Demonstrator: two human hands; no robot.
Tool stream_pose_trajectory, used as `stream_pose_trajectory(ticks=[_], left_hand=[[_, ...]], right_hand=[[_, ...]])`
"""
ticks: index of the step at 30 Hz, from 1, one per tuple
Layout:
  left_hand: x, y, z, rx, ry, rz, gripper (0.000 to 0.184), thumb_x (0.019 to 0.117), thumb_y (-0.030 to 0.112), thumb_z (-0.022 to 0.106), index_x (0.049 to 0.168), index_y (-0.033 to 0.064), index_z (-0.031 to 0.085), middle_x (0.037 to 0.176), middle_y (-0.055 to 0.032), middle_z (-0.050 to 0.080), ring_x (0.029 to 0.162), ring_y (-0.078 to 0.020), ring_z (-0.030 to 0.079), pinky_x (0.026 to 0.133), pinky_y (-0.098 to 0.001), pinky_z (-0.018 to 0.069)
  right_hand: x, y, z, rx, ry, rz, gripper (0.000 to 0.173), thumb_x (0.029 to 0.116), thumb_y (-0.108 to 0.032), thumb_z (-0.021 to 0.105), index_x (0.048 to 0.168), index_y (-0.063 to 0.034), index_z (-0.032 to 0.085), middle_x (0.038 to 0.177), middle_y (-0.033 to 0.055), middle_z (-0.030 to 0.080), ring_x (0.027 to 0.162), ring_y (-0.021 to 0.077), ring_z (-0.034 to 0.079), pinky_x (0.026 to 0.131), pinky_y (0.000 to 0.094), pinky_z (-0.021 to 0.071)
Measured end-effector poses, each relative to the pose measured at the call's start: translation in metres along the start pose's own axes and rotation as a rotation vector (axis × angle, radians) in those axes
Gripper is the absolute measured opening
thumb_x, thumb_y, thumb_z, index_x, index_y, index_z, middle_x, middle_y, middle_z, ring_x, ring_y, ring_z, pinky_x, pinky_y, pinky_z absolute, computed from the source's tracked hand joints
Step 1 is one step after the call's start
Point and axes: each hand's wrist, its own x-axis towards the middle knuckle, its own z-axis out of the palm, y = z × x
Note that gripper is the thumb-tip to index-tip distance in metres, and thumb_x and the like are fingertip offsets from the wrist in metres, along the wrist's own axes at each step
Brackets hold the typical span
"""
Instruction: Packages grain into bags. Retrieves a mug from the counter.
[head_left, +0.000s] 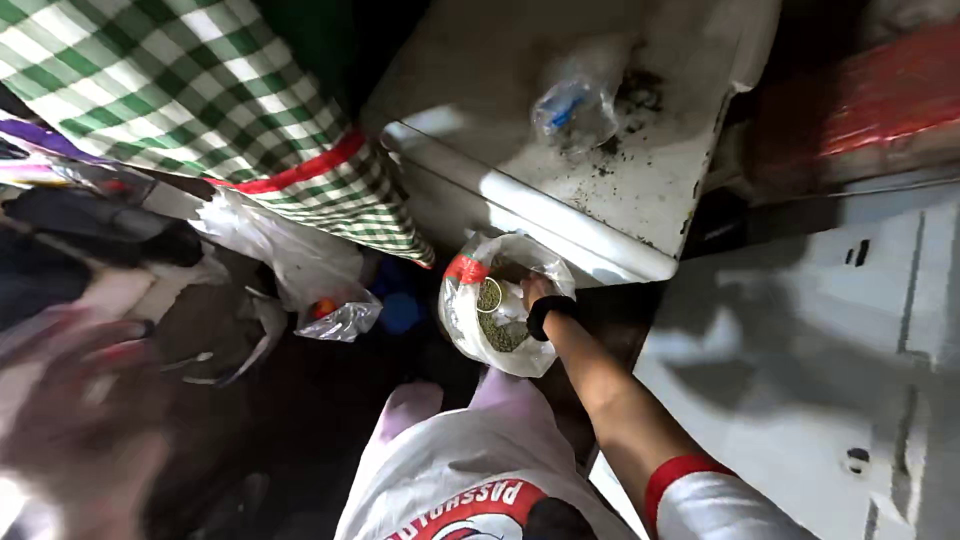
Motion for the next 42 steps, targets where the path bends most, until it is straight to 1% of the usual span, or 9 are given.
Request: stream_pose_trajectory(ticks=[4, 7, 12, 19, 24, 32, 36, 38, 42], left_hand=[[-0.005, 0.122, 0.163, -0.251, -0.281, 0.128, 0.023, 0.098, 0.017, 0.061, 0.109, 0.0048, 0.077, 0.12, -0.0126, 0.073, 0.118, -0.0243, 0.067, 0.104, -0.0417, 0.0533], [-0.024, 0.158, 0.264, -0.411, -0.73, 0.221, 0.022, 0.0986, 0.011, 0.06, 0.112, 0.0021, 0.075, 0.121, -0.0149, 0.072, 0.125, -0.0303, 0.063, 0.111, -0.0445, 0.0472], [-0.03, 0.157, 0.323, 0.042, -1.305, -0.23, 0.041, 0.1053, 0.022, 0.055, 0.139, -0.0012, 0.058, 0.144, -0.0275, 0.053, 0.136, -0.045, 0.049, 0.111, -0.0585, 0.0412], [-0.021, 0.167, 0.322, -0.248, -0.886, -0.378, 0.037, 0.0987, 0.015, 0.063, 0.127, -0.0091, 0.063, 0.131, -0.0287, 0.062, 0.123, -0.0403, 0.061, 0.108, -0.0519, 0.046], [-0.023, 0.186, 0.346, -0.911, -0.503, -0.812, 0.103, 0.0775, 0.021, 0.089, 0.156, -0.0024, 0.028, 0.151, -0.0244, 0.047, 0.13, -0.0268, 0.058, 0.104, -0.0375, 0.0534], [-0.015, 0.2, 0.34, -1.393, -0.182, -1.045, 0.01, 0.0995, 0.004, 0.063, 0.107, -0.0023, 0.065, 0.088, -0.0042, 0.072, 0.077, -0.013, 0.071, 0.074, -0.031, 0.0619], [-0.025, 0.193, 0.333, -1.213, -0.248, -0.999, 0.007, 0.0951, 0.0, 0.069, 0.1, -0.0041, 0.066, 0.088, -0.0075, 0.075, 0.074, -0.0155, 0.074, 0.072, -0.0318, 0.064], [-0.034, 0.195, 0.335, -1.124, -0.264, -1.009, 0.014, 0.0902, 0.002, 0.075, 0.095, -0.0016, 0.063, 0.081, -0.0064, 0.074, 0.066, -0.0146, 0.073, 0.065, -0.0305, 0.0636], [-0.051, 0.204, 0.338, -1.056, -0.246, -0.976, 0.028, 0.0845, 0.004, 0.081, 0.104, -0.0018, 0.061, 0.071, -0.0036, 0.069, 0.055, -0.0116, 0.066, 0.056, -0.028, 0.059]], right_hand=[[-0.017, -0.011, -0.018, -0.114, -0.155, -0.035, 0.058, 0.0987, -0.014, 0.063, 0.152, 0.001, 0.044, 0.15, 0.0294, 0.048, 0.141, 0.0442, 0.046, 0.116, 0.0594, 0.0366], [-0.028, -0.015, -0.034, -0.206, -0.189, -0.108, 0.045, 0.1009, -0.01, 0.054, 0.144, 0.001, 0.053, 0.147, 0.0274, 0.052, 0.137, 0.0429, 0.051, 0.113, 0.059, 0.0406], [-0.014, 0.004, -0.053, -0.166, -0.084, -0.31, 0.033, 0.1056, -0.006, 0.046, 0.131, 0.0024, 0.064, 0.134, 0.0293, 0.061, 0.129, 0.0451, 0.056, 0.108, 0.06, 0.0434], [-0.038, 0.021, -0.097, 0.017, -0.125, -0.712, 0.031, 0.1062, -0.012, 0.049, 0.119, 0.0068, 0.071, 0.131, 0.0242, 0.066, 0.13, 0.0328, 0.06, 0.114, 0.0441, 0.0431], [-0.061, 0.028, -0.122, 0.334, -0.217, -0.759, 0.027, 0.106, -0.013, 0.052, 0.114, 0.0063, 0.07, 0.105, 0.018, 0.072, 0.094, 0.0196, 0.074, 0.089, 0.036, 0.0618], [-0.086, 0.032, -0.136, 0.318, -0.187, -0.844, 0.025, 0.1043, -0.014, 0.054, 0.106, 0.0037, 0.072, 0.091, 0.0107, 0.073, 0.08, 0.011, 0.073, 0.078, 0.0301, 0.0626], [-0.096, 0.033, -0.128, 0.191, 0.006, -0.872, 0.027, 0.1002, -0.014, 0.06, 0.116, 0.0043, 0.072, 0.108, 0.0194, 0.072, 0.09, 0.0235, 0.072, 0.082, 0.0373, 0.0602], [-0.103, 0.035, -0.112, 0.301, 0.071, -0.91, 0.027, 0.0913, -0.021, 0.074, 0.104, 0.0024, 0.073, 0.099, 0.0148, 0.072, 0.084, 0.0194, 0.071, 0.075, 0.0331, 0.0609], [-0.116, 0.026, -0.086, 0.504, -0.314, -0.626, 0.032, 0.0763, -0.01, 0.089, 0.094, 0.0019, 0.066, 0.083, 0.0074, 0.072, 0.067, 0.0134, 0.071, 0.066, 0.0308, 0.0633]])
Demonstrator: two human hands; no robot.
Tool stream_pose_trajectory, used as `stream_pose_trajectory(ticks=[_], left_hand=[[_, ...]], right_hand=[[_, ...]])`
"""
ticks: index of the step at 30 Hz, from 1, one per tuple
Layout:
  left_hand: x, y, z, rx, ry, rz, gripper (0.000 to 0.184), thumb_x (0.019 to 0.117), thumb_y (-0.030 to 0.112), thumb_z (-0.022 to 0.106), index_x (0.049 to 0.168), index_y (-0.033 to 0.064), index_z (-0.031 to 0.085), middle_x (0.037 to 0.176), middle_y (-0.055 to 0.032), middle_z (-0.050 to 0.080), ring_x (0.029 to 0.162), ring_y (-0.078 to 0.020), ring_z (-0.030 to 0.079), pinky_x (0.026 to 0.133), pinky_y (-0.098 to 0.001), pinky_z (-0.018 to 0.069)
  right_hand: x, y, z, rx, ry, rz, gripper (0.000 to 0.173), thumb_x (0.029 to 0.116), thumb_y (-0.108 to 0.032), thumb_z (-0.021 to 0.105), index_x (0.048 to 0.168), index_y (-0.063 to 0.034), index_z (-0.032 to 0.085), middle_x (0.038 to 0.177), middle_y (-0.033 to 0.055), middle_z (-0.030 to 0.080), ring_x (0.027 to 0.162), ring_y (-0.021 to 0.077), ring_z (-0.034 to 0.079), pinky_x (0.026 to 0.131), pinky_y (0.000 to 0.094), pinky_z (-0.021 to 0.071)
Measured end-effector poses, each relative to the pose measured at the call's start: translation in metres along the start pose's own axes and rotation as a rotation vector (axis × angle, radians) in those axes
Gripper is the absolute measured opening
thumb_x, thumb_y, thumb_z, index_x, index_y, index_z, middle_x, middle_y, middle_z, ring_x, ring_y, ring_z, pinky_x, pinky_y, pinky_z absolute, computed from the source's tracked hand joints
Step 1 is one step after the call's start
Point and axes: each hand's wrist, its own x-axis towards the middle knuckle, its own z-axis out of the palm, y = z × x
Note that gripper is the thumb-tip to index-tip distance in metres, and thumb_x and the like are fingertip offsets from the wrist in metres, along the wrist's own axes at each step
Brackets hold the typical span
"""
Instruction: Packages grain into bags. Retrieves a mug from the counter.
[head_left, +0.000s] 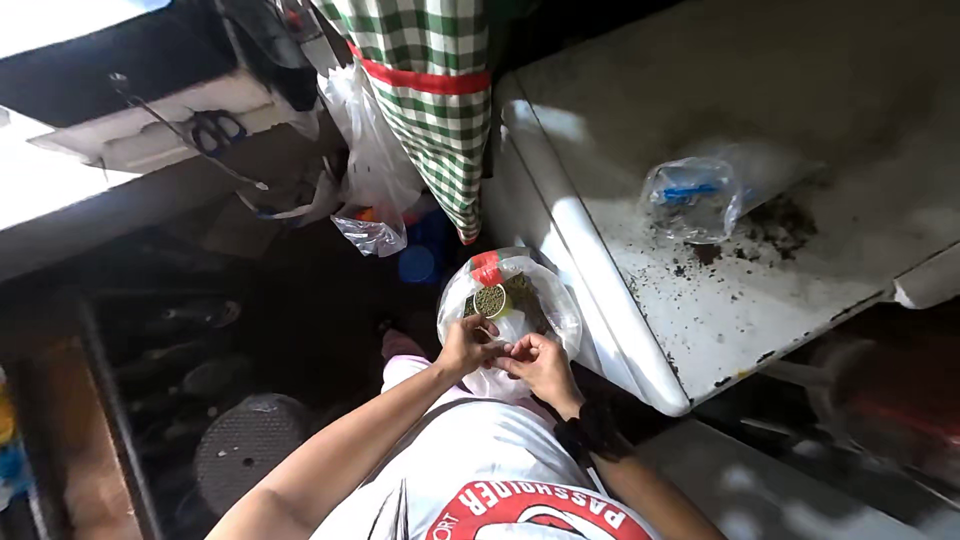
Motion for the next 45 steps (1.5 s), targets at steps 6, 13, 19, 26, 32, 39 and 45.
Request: stream_pose_trajectory(ticks=[6, 13, 19, 26, 32, 39, 45], left_hand=[[-0.026, -0.008, -0.026, 0.456, -0.048, 0.137, 0.035, 0.0897, 0.013, 0.075, 0.116, -0.0038, 0.061, 0.074, -0.0074, 0.068, 0.063, -0.0176, 0.067, 0.065, -0.0365, 0.0596], [-0.039, -0.03, -0.029, 0.842, 0.032, 0.547, 0.009, 0.0905, -0.001, 0.06, 0.088, -0.0011, 0.069, 0.118, -0.025, 0.064, 0.078, -0.031, 0.07, 0.069, -0.0444, 0.0595], [-0.068, -0.023, -0.05, 0.708, -0.177, 0.572, 0.017, 0.0881, -0.006, 0.06, 0.078, -0.0005, 0.072, 0.112, -0.0158, 0.073, 0.093, -0.0212, 0.073, 0.084, -0.0356, 0.06], [-0.083, -0.024, -0.064, 0.646, -0.129, 0.465, 0.023, 0.0905, -0.005, 0.055, 0.088, 0.0, 0.077, 0.108, -0.0139, 0.075, 0.08, -0.015, 0.074, 0.073, -0.0305, 0.0621], [-0.087, -0.014, -0.061, 0.567, -0.195, 0.417, 0.029, 0.0958, -0.003, 0.053, 0.114, 0.0009, 0.075, 0.119, -0.012, 0.072, 0.077, -0.0109, 0.072, 0.07, -0.0268, 0.0618], [-0.089, -0.004, -0.061, 0.56, -0.304, 0.463, 0.027, 0.0925, 0.001, 0.063, 0.116, 0.0037, 0.075, 0.124, -0.0116, 0.07, 0.084, -0.009, 0.07, 0.073, -0.0227, 0.0591], [-0.082, -0.001, -0.059, 0.546, -0.356, 0.497, 0.025, 0.0953, 0.001, 0.06, 0.115, 0.0027, 0.075, 0.123, -0.0127, 0.07, 0.085, -0.0094, 0.071, 0.073, -0.0223, 0.0593]], right_hand=[[0.016, 0.017, -0.005, 0.038, -0.018, -0.033, 0.022, 0.0837, 0.004, 0.075, 0.099, 0.0042, 0.059, 0.083, 0.01, 0.071, 0.066, 0.0164, 0.072, 0.066, 0.0318, 0.0641], [0.111, 0.036, 0.0, -0.358, 0.1, 0.018, 0.036, 0.1005, -0.022, 0.062, 0.122, 0.0073, 0.066, 0.119, 0.0231, 0.069, 0.111, 0.0303, 0.068, 0.1, 0.0426, 0.0527], [0.14, 0.021, 0.032, -1.019, -0.186, 0.214, 0.063, 0.0999, -0.036, 0.059, 0.149, 0.0014, 0.048, 0.155, 0.0293, 0.042, 0.148, 0.0455, 0.033, 0.12, 0.0629, 0.0274], [0.137, 0.026, 0.045, -0.801, -0.334, 0.082, 0.079, 0.0863, -0.017, 0.074, 0.158, -0.0294, 0.042, 0.154, 0.0278, 0.041, 0.138, 0.0449, 0.046, 0.111, 0.0591, 0.0417], [0.142, 0.0, 0.021, -0.761, 0.016, 0.099, 0.07, 0.0912, -0.042, 0.072, 0.137, 0.0079, 0.056, 0.142, 0.0263, 0.056, 0.138, 0.0358, 0.051, 0.117, 0.0487, 0.0379], [0.144, 0.02, 0.085, -0.929, -0.206, 0.034, 0.09, 0.0785, -0.018, 0.083, 0.152, 0.0077, 0.037, 0.157, 0.0306, 0.037, 0.136, 0.0459, 0.049, 0.109, 0.0569, 0.0445], [0.167, 0.045, 0.055, -0.552, -0.308, 0.084, 0.069, 0.0865, -0.016, 0.08, 0.145, 0.0055, 0.05, 0.139, 0.03, 0.057, 0.132, 0.0409, 0.055, 0.114, 0.0553, 0.0403]])
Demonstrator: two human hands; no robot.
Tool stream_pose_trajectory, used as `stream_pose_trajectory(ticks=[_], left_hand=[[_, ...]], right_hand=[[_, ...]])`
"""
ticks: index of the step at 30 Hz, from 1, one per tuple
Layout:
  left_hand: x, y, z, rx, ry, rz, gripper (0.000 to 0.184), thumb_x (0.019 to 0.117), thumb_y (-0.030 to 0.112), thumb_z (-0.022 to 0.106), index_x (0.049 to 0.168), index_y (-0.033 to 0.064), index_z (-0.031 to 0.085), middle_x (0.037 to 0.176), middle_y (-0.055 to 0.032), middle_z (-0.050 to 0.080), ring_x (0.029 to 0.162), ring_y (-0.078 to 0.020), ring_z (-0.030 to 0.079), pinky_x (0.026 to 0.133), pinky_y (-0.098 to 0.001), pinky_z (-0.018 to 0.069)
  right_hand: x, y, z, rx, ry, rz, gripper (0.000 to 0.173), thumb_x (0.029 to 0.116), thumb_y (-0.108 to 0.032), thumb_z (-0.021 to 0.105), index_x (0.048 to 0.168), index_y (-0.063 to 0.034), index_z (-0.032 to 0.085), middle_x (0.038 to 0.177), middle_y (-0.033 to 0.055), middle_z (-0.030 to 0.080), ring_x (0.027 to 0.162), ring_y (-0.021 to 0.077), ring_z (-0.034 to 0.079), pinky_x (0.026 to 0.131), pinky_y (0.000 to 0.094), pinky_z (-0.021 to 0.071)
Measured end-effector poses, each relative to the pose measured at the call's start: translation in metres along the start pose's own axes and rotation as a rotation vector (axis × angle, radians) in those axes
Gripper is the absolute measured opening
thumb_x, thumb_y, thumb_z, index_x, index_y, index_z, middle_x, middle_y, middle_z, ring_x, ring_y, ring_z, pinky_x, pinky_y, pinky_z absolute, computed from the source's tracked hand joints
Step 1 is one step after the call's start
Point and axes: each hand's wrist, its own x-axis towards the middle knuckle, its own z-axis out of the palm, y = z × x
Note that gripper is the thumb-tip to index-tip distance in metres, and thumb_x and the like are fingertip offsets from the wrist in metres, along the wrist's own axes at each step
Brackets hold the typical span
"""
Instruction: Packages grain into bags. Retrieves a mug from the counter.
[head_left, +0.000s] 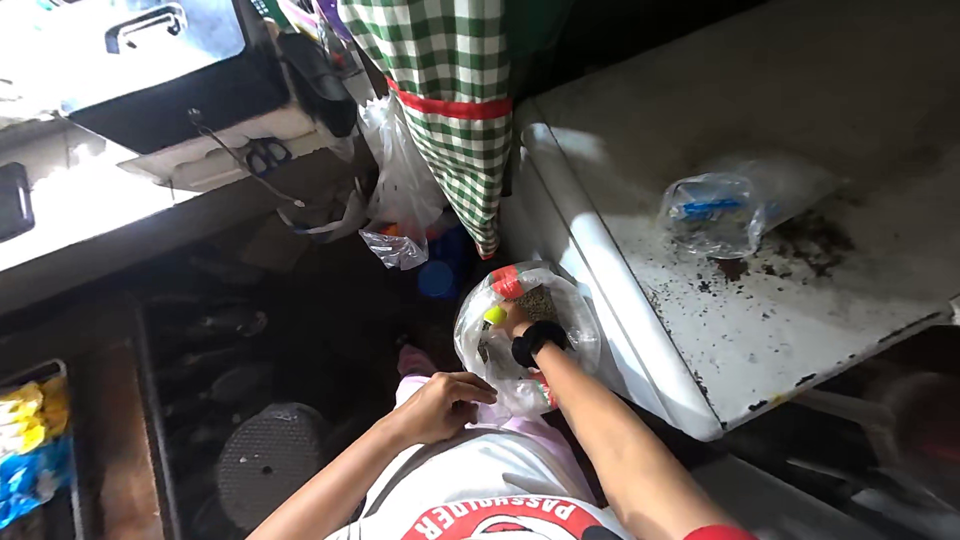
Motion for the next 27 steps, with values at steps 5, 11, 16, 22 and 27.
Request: stream_pose_trajectory(ticks=[5, 11, 16, 22, 27], left_hand=[[0.008, 0.004, 0.002, -0.025, -0.054, 0.028, 0.028, 0.0954, -0.005, 0.055, 0.113, 0.0019, 0.076, 0.13, -0.0115, 0.068, 0.079, -0.0069, 0.07, 0.071, -0.0223, 0.0596], [0.013, -0.004, 0.001, -0.004, -0.127, -0.033, 0.031, 0.0957, -0.005, 0.053, 0.117, 0.0014, 0.074, 0.128, -0.0124, 0.069, 0.086, -0.0124, 0.072, 0.076, -0.0282, 0.0608], [0.03, 0.005, 0.001, 0.018, 0.001, -0.251, 0.036, 0.0935, -0.002, 0.06, 0.128, -0.0001, 0.067, 0.131, -0.0168, 0.066, 0.084, -0.0195, 0.072, 0.077, -0.0373, 0.0619], [0.068, 0.029, -0.002, -0.054, 0.181, -0.32, 0.043, 0.0911, 0.0, 0.063, 0.134, 0.0005, 0.063, 0.135, -0.0169, 0.062, 0.087, -0.0208, 0.073, 0.078, -0.037, 0.0635], [0.094, 0.039, 0.008, 0.083, 0.189, -0.283, 0.043, 0.0899, 0.001, 0.064, 0.133, 0.0003, 0.064, 0.137, -0.018, 0.061, 0.093, -0.0224, 0.072, 0.082, -0.0356, 0.0604]], right_hand=[[-0.017, 0.02, 0.0, 0.544, 0.065, 0.201, 0.052, 0.1003, -0.004, 0.053, 0.152, -0.006, 0.047, 0.144, 0.0245, 0.054, 0.12, 0.0359, 0.062, 0.096, 0.0514, 0.054], [-0.063, 0.031, -0.02, 0.938, 0.181, 0.103, 0.053, 0.0991, 0.008, 0.039, 0.148, -0.0073, 0.052, 0.146, 0.0174, 0.055, 0.11, 0.032, 0.069, 0.079, 0.0499, 0.0627], [-0.13, 0.023, -0.053, 0.963, 0.141, -0.067, 0.057, 0.0944, 0.006, 0.039, 0.149, -0.0056, 0.052, 0.149, 0.0151, 0.053, 0.109, 0.0292, 0.07, 0.081, 0.046, 0.0638], [-0.213, 0.007, -0.085, 0.871, 0.254, -0.266, 0.053, 0.0916, -0.001, 0.045, 0.144, 0.0014, 0.054, 0.137, 0.0167, 0.063, 0.107, 0.0285, 0.072, 0.078, 0.0454, 0.0659], [-0.254, -0.006, -0.097, 0.766, 0.354, -0.285, 0.047, 0.0922, -0.006, 0.057, 0.139, 0.0019, 0.06, 0.128, 0.0163, 0.067, 0.097, 0.0273, 0.075, 0.074, 0.0424, 0.0674]])
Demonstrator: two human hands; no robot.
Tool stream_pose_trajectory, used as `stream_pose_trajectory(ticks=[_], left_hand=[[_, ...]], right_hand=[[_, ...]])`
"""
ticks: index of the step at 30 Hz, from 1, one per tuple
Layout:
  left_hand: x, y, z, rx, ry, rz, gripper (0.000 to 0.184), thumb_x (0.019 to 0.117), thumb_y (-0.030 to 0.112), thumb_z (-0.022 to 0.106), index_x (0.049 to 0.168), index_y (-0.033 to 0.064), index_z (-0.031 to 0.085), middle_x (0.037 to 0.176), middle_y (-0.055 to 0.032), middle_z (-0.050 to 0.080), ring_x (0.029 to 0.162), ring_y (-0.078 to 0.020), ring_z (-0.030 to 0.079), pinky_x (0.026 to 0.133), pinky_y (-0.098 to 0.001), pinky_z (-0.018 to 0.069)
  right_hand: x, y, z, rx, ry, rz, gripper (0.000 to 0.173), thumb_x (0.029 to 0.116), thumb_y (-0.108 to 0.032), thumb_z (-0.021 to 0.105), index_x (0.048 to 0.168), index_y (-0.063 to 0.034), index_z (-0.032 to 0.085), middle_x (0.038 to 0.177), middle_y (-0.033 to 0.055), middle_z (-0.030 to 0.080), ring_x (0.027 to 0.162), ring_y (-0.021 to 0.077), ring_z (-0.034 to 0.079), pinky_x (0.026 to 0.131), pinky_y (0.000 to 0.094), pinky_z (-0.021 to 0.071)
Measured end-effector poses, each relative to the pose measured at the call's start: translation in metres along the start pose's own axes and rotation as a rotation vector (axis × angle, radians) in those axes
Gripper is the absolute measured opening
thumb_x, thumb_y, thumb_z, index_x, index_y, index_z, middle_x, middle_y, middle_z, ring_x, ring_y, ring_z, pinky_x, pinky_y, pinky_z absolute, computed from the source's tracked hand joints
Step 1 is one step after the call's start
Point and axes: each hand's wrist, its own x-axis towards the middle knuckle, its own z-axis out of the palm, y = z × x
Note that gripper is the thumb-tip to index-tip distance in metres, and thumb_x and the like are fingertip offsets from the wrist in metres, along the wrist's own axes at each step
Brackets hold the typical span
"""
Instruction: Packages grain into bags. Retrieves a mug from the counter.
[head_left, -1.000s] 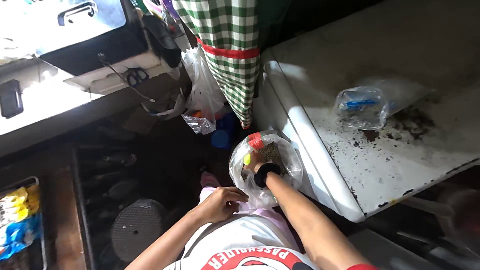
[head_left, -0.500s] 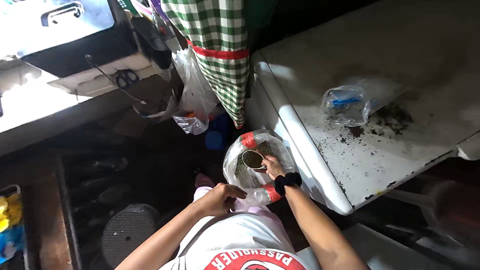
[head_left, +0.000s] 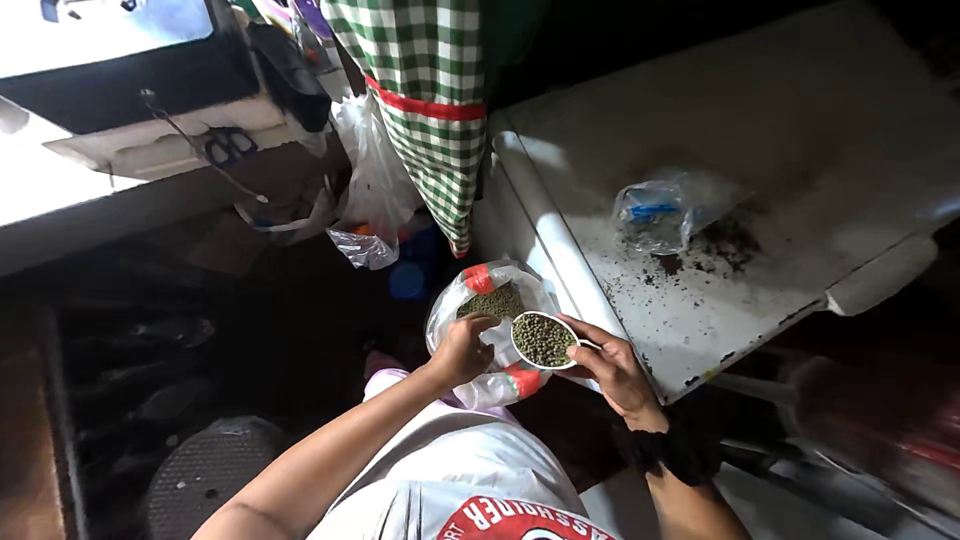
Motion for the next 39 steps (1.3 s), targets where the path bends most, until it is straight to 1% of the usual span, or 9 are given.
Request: stream_pose_trajectory(ticks=[6, 9, 14, 19, 23, 28, 30, 33, 39], left_hand=[[0.009, 0.004, 0.016, 0.007, 0.004, 0.06, 0.051, 0.0868, -0.002, 0.065, 0.138, 0.0007, 0.061, 0.139, -0.0186, 0.06, 0.096, -0.0231, 0.072, 0.082, -0.0346, 0.0606], [0.011, 0.001, 0.02, 0.003, 0.019, 0.078, 0.052, 0.0853, -0.003, 0.065, 0.137, -0.0005, 0.061, 0.139, -0.0194, 0.06, 0.096, -0.0233, 0.072, 0.082, -0.0347, 0.0608], [0.011, -0.003, 0.023, -0.001, 0.006, 0.101, 0.055, 0.0835, -0.004, 0.066, 0.138, -0.0007, 0.06, 0.142, -0.0192, 0.058, 0.099, -0.0238, 0.072, 0.081, -0.0354, 0.0614], [0.011, -0.008, 0.024, -0.022, 0.001, 0.095, 0.055, 0.0843, -0.002, 0.067, 0.138, -0.0008, 0.06, 0.142, -0.0191, 0.058, 0.102, -0.0233, 0.072, 0.082, -0.0348, 0.0616], [0.012, -0.01, 0.023, -0.031, 0.01, 0.073, 0.056, 0.0841, -0.003, 0.067, 0.139, 0.0001, 0.059, 0.141, -0.0188, 0.058, 0.101, -0.0232, 0.072, 0.083, -0.0345, 0.0617], [0.014, -0.012, 0.024, -0.065, 0.026, 0.044, 0.055, 0.0855, -0.003, 0.067, 0.14, 0.0004, 0.058, 0.141, -0.0193, 0.058, 0.098, -0.0225, 0.073, 0.082, -0.0339, 0.0621], [0.013, -0.013, 0.023, -0.081, 0.024, 0.034, 0.056, 0.0849, -0.003, 0.068, 0.14, 0.0003, 0.058, 0.142, -0.0194, 0.058, 0.097, -0.0223, 0.073, 0.082, -0.0338, 0.0622], [0.014, -0.015, 0.024, -0.093, 0.024, 0.022, 0.058, 0.0841, -0.004, 0.068, 0.141, 0.0013, 0.058, 0.142, -0.0184, 0.057, 0.098, -0.0215, 0.073, 0.082, -0.0334, 0.0619], [0.013, -0.017, 0.023, -0.116, 0.055, 0.038, 0.056, 0.085, -0.002, 0.069, 0.14, 0.0001, 0.058, 0.141, -0.0199, 0.058, 0.095, -0.0212, 0.073, 0.082, -0.0328, 0.0617]], right_hand=[[-0.007, -0.001, 0.009, -0.146, 0.055, 0.057, 0.043, 0.0927, -0.008, 0.066, 0.135, -0.0008, 0.064, 0.12, 0.0144, 0.07, 0.087, 0.0218, 0.076, 0.072, 0.0375, 0.0675], [-0.004, 0.002, 0.011, -0.213, 0.071, 0.097, 0.041, 0.0928, -0.011, 0.068, 0.133, -0.0035, 0.066, 0.123, 0.0136, 0.069, 0.088, 0.0213, 0.076, 0.072, 0.0373, 0.0673], [0.002, 0.002, 0.016, -0.42, 0.1, 0.101, 0.041, 0.0911, -0.022, 0.074, 0.131, -0.0101, 0.07, 0.121, 0.014, 0.069, 0.09, 0.0191, 0.075, 0.072, 0.0354, 0.0669], [0.007, -0.005, 0.027, -0.582, 0.113, 0.098, 0.042, 0.0904, -0.03, 0.076, 0.128, -0.0107, 0.072, 0.116, 0.0137, 0.07, 0.087, 0.0169, 0.074, 0.074, 0.0333, 0.0653], [0.01, -0.01, 0.036, -0.717, 0.136, 0.013, 0.043, 0.0891, -0.034, 0.075, 0.125, -0.0109, 0.074, 0.108, 0.014, 0.07, 0.087, 0.017, 0.071, 0.074, 0.0303, 0.0617], [0.012, -0.017, 0.045, -0.872, 0.14, -0.084, 0.044, 0.0873, -0.036, 0.074, 0.123, -0.0099, 0.076, 0.106, 0.0148, 0.072, 0.093, 0.0221, 0.068, 0.081, 0.0343, 0.0563], [0.013, -0.017, 0.049, -0.909, 0.149, -0.106, 0.045, 0.0864, -0.037, 0.074, 0.122, -0.0101, 0.076, 0.106, 0.0151, 0.072, 0.094, 0.0244, 0.067, 0.084, 0.0378, 0.0541], [0.014, -0.018, 0.055, -0.953, 0.17, -0.133, 0.048, 0.0859, -0.041, 0.075, 0.122, -0.0096, 0.076, 0.105, 0.0156, 0.073, 0.097, 0.0269, 0.068, 0.088, 0.0414, 0.0542], [0.015, -0.019, 0.068, -1.044, 0.198, -0.191, 0.053, 0.0838, -0.045, 0.076, 0.12, -0.0061, 0.076, 0.102, 0.0178, 0.072, 0.093, 0.0283, 0.069, 0.085, 0.0415, 0.056]])
